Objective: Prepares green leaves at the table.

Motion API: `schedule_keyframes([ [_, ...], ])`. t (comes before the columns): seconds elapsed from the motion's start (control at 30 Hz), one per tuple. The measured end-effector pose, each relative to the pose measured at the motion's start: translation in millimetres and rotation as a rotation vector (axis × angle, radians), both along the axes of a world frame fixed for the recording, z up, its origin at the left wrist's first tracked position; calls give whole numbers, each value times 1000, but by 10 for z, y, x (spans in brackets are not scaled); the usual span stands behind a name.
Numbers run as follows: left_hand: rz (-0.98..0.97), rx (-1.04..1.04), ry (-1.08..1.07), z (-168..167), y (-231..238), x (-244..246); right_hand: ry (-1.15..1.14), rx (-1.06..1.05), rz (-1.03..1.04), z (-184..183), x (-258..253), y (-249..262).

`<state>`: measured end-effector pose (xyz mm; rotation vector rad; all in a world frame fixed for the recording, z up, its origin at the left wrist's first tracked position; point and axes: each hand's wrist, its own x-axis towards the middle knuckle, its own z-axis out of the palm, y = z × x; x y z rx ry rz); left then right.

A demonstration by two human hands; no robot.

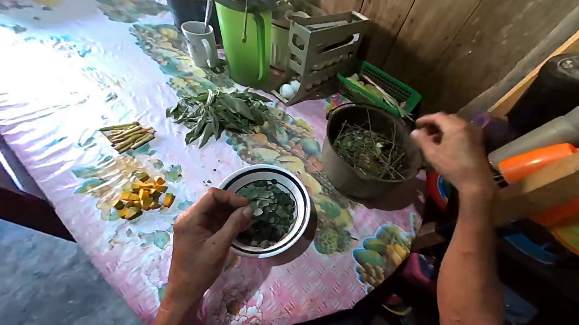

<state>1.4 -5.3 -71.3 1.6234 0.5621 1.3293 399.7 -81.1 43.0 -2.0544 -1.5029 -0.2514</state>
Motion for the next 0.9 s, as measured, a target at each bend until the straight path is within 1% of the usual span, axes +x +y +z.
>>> schedule_keyframes([
  [0.07, 8, 7, -3, -8, -6, -22, 38, -153, -20, -190, 6, 80],
  [0.13, 17, 14, 0, -10, 0, -49, 73, -228, -28, -311, -47, 162],
  [0.27, 11, 17, -4, 7, 9, -62, 39, -183, -16, -427, -124, 390],
  [0.37, 17, 28, -17, 23, -8, -75, 68, -224, -8, -452, -118, 528],
  [0.43, 30, 37, -24, 17, -13, -111, 64, -197, -13, -454, -102, 566],
  [0.53, 40, 46, -32, 2, -7, -140, -72, -168, -74, -507, -87, 604],
  [0.6, 36, 42, -36, 14, -6, -143, -120, -254, -119, -536, -41, 633],
  [0.67, 36, 47, -38, 20, -1, -153, -108, -327, -82, -520, 29, 630],
  [0.77, 30, 43, -42, 1, 3, -151, -8, -352, 81, -382, 89, 509],
  [0.8, 25, 33, -43, -3, 2, -144, 16, -337, 104, -314, 72, 448],
  [0.9, 0, 11, -47, -32, 7, -108, -39, -196, 51, -158, 14, 269],
])
